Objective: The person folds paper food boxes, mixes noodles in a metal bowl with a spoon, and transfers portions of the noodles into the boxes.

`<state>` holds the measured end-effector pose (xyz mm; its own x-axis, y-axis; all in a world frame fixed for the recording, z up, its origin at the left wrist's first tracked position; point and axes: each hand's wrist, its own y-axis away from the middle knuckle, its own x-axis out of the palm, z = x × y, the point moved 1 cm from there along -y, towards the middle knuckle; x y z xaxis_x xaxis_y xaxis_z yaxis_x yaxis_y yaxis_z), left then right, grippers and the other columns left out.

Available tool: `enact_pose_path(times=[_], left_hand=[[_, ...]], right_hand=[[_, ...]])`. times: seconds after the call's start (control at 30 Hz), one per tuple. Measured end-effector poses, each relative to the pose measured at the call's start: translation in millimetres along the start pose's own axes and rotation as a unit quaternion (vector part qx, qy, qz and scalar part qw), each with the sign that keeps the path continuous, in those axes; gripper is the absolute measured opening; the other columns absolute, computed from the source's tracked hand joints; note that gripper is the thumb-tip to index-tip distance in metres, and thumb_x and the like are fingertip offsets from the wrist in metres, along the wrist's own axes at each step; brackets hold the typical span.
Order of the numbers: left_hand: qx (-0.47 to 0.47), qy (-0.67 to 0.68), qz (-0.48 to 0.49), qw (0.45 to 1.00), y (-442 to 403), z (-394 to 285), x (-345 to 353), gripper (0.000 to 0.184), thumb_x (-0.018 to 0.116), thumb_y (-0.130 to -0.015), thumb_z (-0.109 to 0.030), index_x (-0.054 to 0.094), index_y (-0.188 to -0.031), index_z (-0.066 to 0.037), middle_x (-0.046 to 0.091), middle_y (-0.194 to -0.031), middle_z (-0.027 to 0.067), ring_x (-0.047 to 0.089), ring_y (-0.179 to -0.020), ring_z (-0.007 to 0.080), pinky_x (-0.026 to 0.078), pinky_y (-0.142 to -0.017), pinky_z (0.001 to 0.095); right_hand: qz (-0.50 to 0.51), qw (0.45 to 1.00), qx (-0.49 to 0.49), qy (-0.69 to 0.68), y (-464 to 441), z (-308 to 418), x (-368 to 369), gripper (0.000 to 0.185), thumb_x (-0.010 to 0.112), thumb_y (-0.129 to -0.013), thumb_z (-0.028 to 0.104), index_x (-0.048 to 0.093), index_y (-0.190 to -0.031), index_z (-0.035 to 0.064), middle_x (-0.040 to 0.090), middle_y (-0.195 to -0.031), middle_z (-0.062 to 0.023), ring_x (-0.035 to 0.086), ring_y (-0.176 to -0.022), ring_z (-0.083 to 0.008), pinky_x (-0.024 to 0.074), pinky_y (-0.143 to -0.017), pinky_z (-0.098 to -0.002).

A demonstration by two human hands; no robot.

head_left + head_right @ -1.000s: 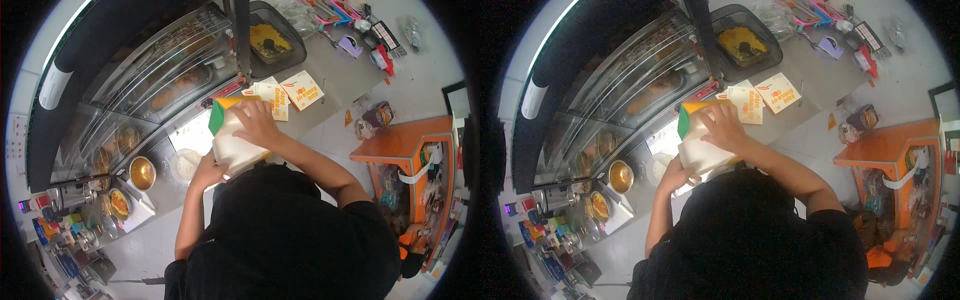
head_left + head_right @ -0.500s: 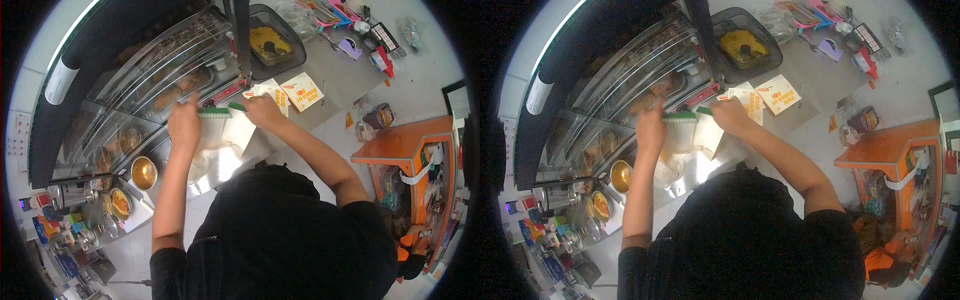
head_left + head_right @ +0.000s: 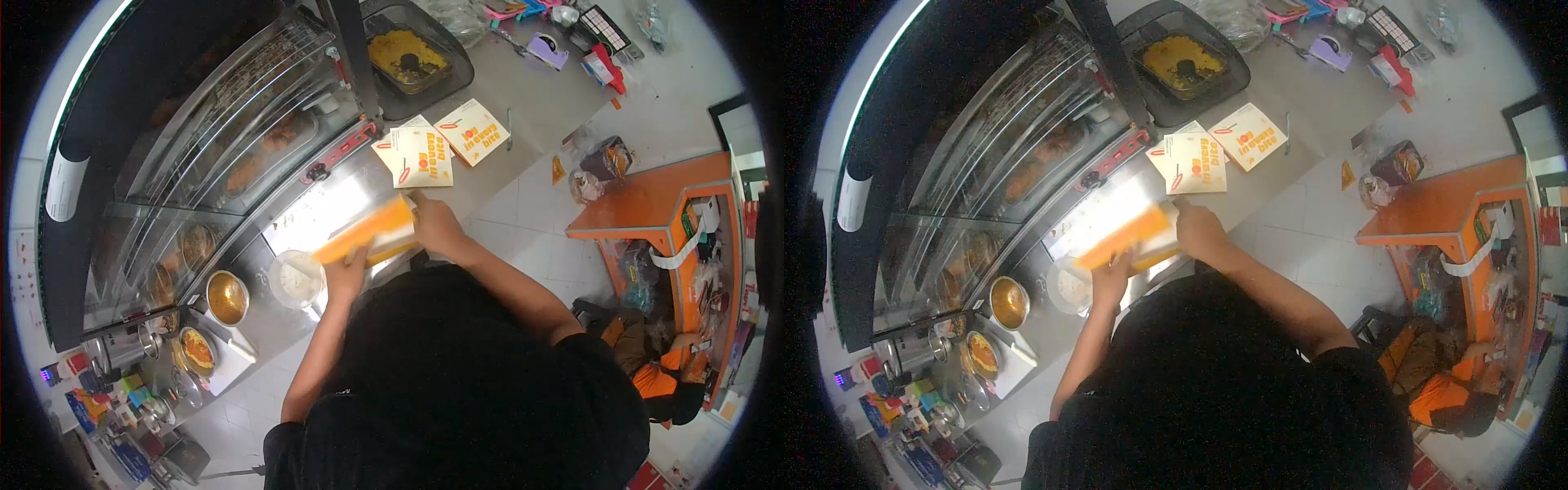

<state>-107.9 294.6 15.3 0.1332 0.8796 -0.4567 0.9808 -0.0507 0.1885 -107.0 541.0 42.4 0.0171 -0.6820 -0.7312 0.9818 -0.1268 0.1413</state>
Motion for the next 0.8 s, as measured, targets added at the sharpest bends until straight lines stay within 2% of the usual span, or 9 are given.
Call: enact_pose_path(times=[0.03,0.13,0.2,0.3,0.4,0.53,0.6,0.67,0.8], left_hand=[[-0.158,0.106,0.033,0.981,4.3,-28.8,-8.3,0.041,0.076,-0.092,-0.023,0.069,-0.123,0.002,0.071,-0.12,0.0188,0.067,-0.114,0.0267,0.051,-0.1,0.0415],[-0.091,0.07,0.052,0.992,-2.4,-37.5,-22.2,0.037,0.074,-0.092,-0.015,0.066,-0.122,0.005,0.071,-0.119,0.016,0.068,-0.115,0.0238,0.053,-0.099,0.04],[-0.027,0.022,0.084,0.996,1.9,-40.3,-29.3,0.035,0.064,-0.088,0.0,0.067,-0.123,0.002,0.071,-0.123,0.0184,0.067,-0.119,0.0299,0.051,-0.102,0.0388],[0.137,-0.073,0.098,0.983,6.1,-26.1,-36.1,0.05,0.05,-0.078,0.013,0.071,-0.12,-0.004,0.068,-0.124,0.024,0.065,-0.119,0.0401,0.05,-0.102,0.0384],[0.198,-0.15,0.077,0.966,23.9,-39.6,-37.7,0.051,0.048,-0.077,0.014,0.071,-0.119,-0.004,0.068,-0.123,0.0253,0.065,-0.118,0.0415,0.051,-0.099,0.0392],[0.278,-0.111,0.099,0.949,40.0,-72.5,-43.7,0.047,0.048,-0.078,0.013,0.07,-0.117,-0.002,0.068,-0.121,0.025,0.066,-0.11,0.0401,0.053,-0.093,0.0379],[0.349,-0.101,0.082,0.928,47.7,-79.4,-41.0,0.045,0.048,-0.079,0.013,0.069,-0.116,0.0,0.068,-0.121,0.0242,0.068,-0.103,0.0377,0.054,-0.088,0.0372],[0.316,-0.076,0.097,0.941,50.4,-83.2,-44.2,0.043,0.047,-0.08,0.013,0.069,-0.116,0.0,0.068,-0.122,0.0235,0.071,-0.098,0.0321,0.055,-0.084,0.0361],[0.165,-0.01,0.136,0.977,46.7,-47.5,-60.9,0.042,0.045,-0.084,0.012,0.069,-0.116,0.0,0.071,-0.122,0.0213,0.072,-0.092,0.0207,0.055,-0.078,0.0327]], right_hand=[[-0.001,1.0,-0.019,0.002,3.5,3.0,-5.8,0.045,0.054,-0.093,0.004,0.053,-0.138,0.0011,0.07,-0.089,-0.0284,0.067,-0.082,-0.0498,0.0523,-0.077,-0.0592],[0.038,0.999,-0.032,0.002,20.0,12.5,-26.0,0.047,0.053,-0.093,0.004,0.05,-0.14,0.0014,0.069,-0.092,-0.0283,0.067,-0.087,-0.0488,0.0517,-0.081,-0.0588],[0.12,0.993,0.005,0.0,28.1,17.5,-36.6,0.05,0.052,-0.093,0.005,0.048,-0.143,0.0031,0.069,-0.097,-0.0276,0.068,-0.093,-0.0458,0.0526,-0.085,-0.0557],[0.019,0.983,-0.114,-0.143,32.8,-13.9,-17.8,0.046,0.051,-0.097,0.009,0.051,-0.143,0.0066,0.067,-0.108,-0.0293,0.066,-0.103,-0.0443,0.0516,-0.093,-0.0493],[0.061,0.948,-0.185,-0.253,34.2,-30.1,-15.9,0.038,0.056,-0.1,0.016,0.057,-0.136,0.0017,0.066,-0.118,-0.0276,0.065,-0.11,-0.0378,0.0493,-0.099,-0.0428],[0.09,0.876,0.137,-0.454,28.1,-47.4,4.9,0.031,0.06,-0.1,0.017,0.062,-0.124,-0.0027,0.068,-0.115,-0.02,0.067,-0.104,-0.0245,0.053,-0.089,-0.0391],[0.011,0.897,0.177,-0.404,27.0,-43.5,20.9,0.029,0.06,-0.1,0.02,0.064,-0.121,-0.0006,0.068,-0.113,-0.0187,0.067,-0.103,-0.0231,0.054,-0.084,-0.038],[-0.005,0.917,0.157,-0.368,31.7,-48.4,26.2,0.028,0.062,-0.1,0.02,0.066,-0.12,0.0012,0.066,-0.117,-0.0175,0.066,-0.106,-0.0225,0.0541,-0.085,-0.0377],[0.149,0.918,0.084,-0.359,39.1,-41.8,4.6,0.027,0.065,-0.099,0.014,0.068,-0.123,0.0036,0.063,-0.127,-0.0173,0.063,-0.114,-0.0224,0.0543,-0.091,-0.0375]])
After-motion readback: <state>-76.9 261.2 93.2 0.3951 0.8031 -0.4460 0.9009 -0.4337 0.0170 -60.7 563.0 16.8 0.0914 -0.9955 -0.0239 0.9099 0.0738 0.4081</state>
